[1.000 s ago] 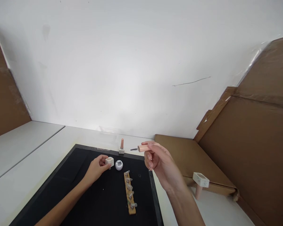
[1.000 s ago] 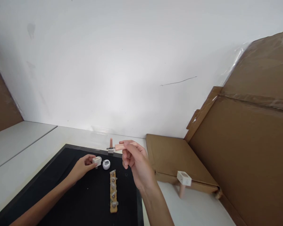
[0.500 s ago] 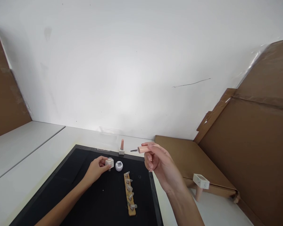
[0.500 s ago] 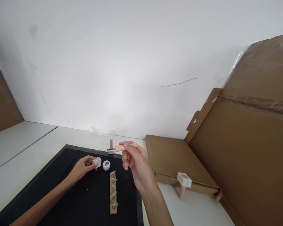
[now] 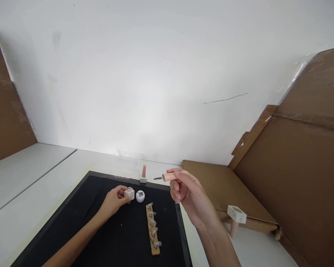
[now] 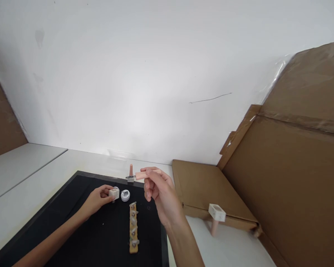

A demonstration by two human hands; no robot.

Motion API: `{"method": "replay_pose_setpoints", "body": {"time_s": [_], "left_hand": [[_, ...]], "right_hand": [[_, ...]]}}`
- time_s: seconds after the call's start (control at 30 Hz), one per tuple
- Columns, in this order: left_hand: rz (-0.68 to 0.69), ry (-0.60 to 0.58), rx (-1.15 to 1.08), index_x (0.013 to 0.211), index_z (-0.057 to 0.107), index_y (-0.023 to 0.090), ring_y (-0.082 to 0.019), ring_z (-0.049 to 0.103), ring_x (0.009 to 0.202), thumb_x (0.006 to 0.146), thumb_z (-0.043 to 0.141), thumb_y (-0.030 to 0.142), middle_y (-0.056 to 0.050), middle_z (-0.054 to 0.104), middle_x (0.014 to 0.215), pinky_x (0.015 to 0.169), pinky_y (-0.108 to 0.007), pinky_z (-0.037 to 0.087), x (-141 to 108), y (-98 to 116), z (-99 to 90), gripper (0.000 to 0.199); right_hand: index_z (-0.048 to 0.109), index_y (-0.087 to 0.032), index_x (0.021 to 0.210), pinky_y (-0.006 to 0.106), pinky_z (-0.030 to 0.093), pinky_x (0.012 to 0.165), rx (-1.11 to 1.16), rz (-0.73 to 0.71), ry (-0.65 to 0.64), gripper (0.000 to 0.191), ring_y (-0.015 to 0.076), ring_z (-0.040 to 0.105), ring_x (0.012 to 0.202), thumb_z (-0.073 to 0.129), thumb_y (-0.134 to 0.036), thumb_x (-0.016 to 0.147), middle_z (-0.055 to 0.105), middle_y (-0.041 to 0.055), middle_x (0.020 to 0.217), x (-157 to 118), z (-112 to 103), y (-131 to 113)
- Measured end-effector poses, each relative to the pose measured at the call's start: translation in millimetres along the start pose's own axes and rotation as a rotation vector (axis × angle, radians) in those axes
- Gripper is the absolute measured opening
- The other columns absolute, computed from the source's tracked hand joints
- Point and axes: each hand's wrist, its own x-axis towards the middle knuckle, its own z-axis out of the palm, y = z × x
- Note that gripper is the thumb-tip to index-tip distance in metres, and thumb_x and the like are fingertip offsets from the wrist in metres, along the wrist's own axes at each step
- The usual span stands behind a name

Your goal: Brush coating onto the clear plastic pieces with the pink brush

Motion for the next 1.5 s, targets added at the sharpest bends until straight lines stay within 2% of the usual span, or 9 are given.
{"method": "replay_pose_setpoints", "body": {"time_s": [0.13, 0.27, 0.5, 0.83, 0.93, 1.03, 1.1, 1.27, 1.5], "left_hand": [[0.032, 0.073, -0.015, 0.089, 0.067, 0.014, -0.020, 0.064, 0.068, 0.062, 0.077, 0.030, -0.003, 0.067, 0.079, 0.067, -0.031, 0.050, -3, 5, -1.3, 0.033], [0.061, 0.101, -0.020, 0.087, 0.066, 0.015, -0.019, 0.061, 0.064, 0.059, 0.073, 0.028, -0.002, 0.064, 0.076, 0.064, -0.030, 0.049, -5, 9, -0.1, 0.032], [0.091, 0.102, -0.009, 0.088, 0.064, 0.016, -0.019, 0.060, 0.065, 0.060, 0.071, 0.025, -0.001, 0.064, 0.074, 0.065, -0.030, 0.049, -7, 9, -0.5, 0.030], [0.102, 0.093, 0.023, 0.090, 0.067, 0.015, -0.019, 0.062, 0.069, 0.065, 0.073, 0.031, -0.004, 0.066, 0.084, 0.070, -0.031, 0.050, -3, 1, -0.4, 0.030], [0.089, 0.062, 0.061, 0.096, 0.066, 0.014, -0.019, 0.063, 0.076, 0.076, 0.072, 0.029, -0.005, 0.066, 0.093, 0.075, -0.034, 0.052, -1, -2, -0.7, 0.026], [0.068, 0.022, 0.104, 0.110, 0.061, 0.014, -0.020, 0.064, 0.090, 0.090, 0.061, 0.028, -0.008, 0.064, 0.109, 0.080, -0.040, 0.054, 0, -4, -1.0, 0.025], [0.057, 0.000, 0.121, 0.117, 0.058, 0.015, -0.022, 0.063, 0.097, 0.093, 0.058, 0.029, -0.009, 0.061, 0.117, 0.082, -0.042, 0.055, 1, -5, -1.4, 0.028], [0.049, -0.022, 0.119, 0.118, 0.057, 0.015, -0.022, 0.064, 0.097, 0.093, 0.058, 0.029, -0.009, 0.061, 0.117, 0.082, -0.042, 0.055, 0, -1, -3.5, 0.029], [0.088, -0.018, 0.048, 0.100, 0.064, 0.013, -0.019, 0.064, 0.083, 0.080, 0.070, 0.019, -0.006, 0.067, 0.100, 0.077, -0.033, 0.055, -4, 5, -1.8, 0.021]], "right_hand": [[0.071, -0.015, 0.073, 0.021, 0.030, 0.037, -0.004, 0.001, -0.002, 0.021, 0.0057, 0.037, 0.038, 0.077, -0.034, 0.068, 0.047, -0.0065, 0.048, 0, 0, 0], [0.071, -0.015, 0.073, 0.021, 0.030, 0.037, -0.006, 0.000, -0.004, 0.021, 0.0055, 0.037, 0.038, 0.077, -0.035, 0.067, 0.047, -0.0067, 0.048, 1, 0, 0], [0.071, -0.016, 0.073, 0.020, 0.030, 0.037, -0.008, 0.000, -0.008, 0.020, 0.0052, 0.037, 0.037, 0.077, -0.034, 0.068, 0.047, -0.0068, 0.048, 1, 1, 0], [0.071, -0.015, 0.073, 0.020, 0.030, 0.036, -0.005, 0.003, -0.009, 0.021, 0.0048, 0.038, 0.037, 0.077, -0.034, 0.067, 0.047, -0.0068, 0.047, 0, 1, 1], [0.071, -0.015, 0.073, 0.020, 0.031, 0.036, -0.007, 0.003, -0.011, 0.021, 0.0047, 0.038, 0.037, 0.077, -0.035, 0.067, 0.047, -0.0069, 0.047, 0, 1, 1], [0.072, -0.015, 0.074, 0.019, 0.031, 0.036, -0.007, 0.005, -0.016, 0.022, 0.0045, 0.038, 0.037, 0.078, -0.035, 0.066, 0.047, -0.0070, 0.047, 1, 1, 2], [0.072, -0.015, 0.074, 0.019, 0.031, 0.036, -0.007, 0.008, -0.018, 0.022, 0.0043, 0.038, 0.037, 0.078, -0.036, 0.066, 0.047, -0.0071, 0.047, 1, 1, 2], [0.071, -0.016, 0.074, 0.019, 0.031, 0.036, -0.005, 0.013, -0.020, 0.022, 0.0043, 0.038, 0.037, 0.078, -0.036, 0.067, 0.047, -0.0073, 0.047, 0, 1, 2], [0.070, -0.016, 0.074, 0.019, 0.031, 0.037, -0.007, 0.014, -0.023, 0.022, 0.0044, 0.038, 0.037, 0.077, -0.036, 0.068, 0.047, -0.0073, 0.048, 0, 1, 1]]}}
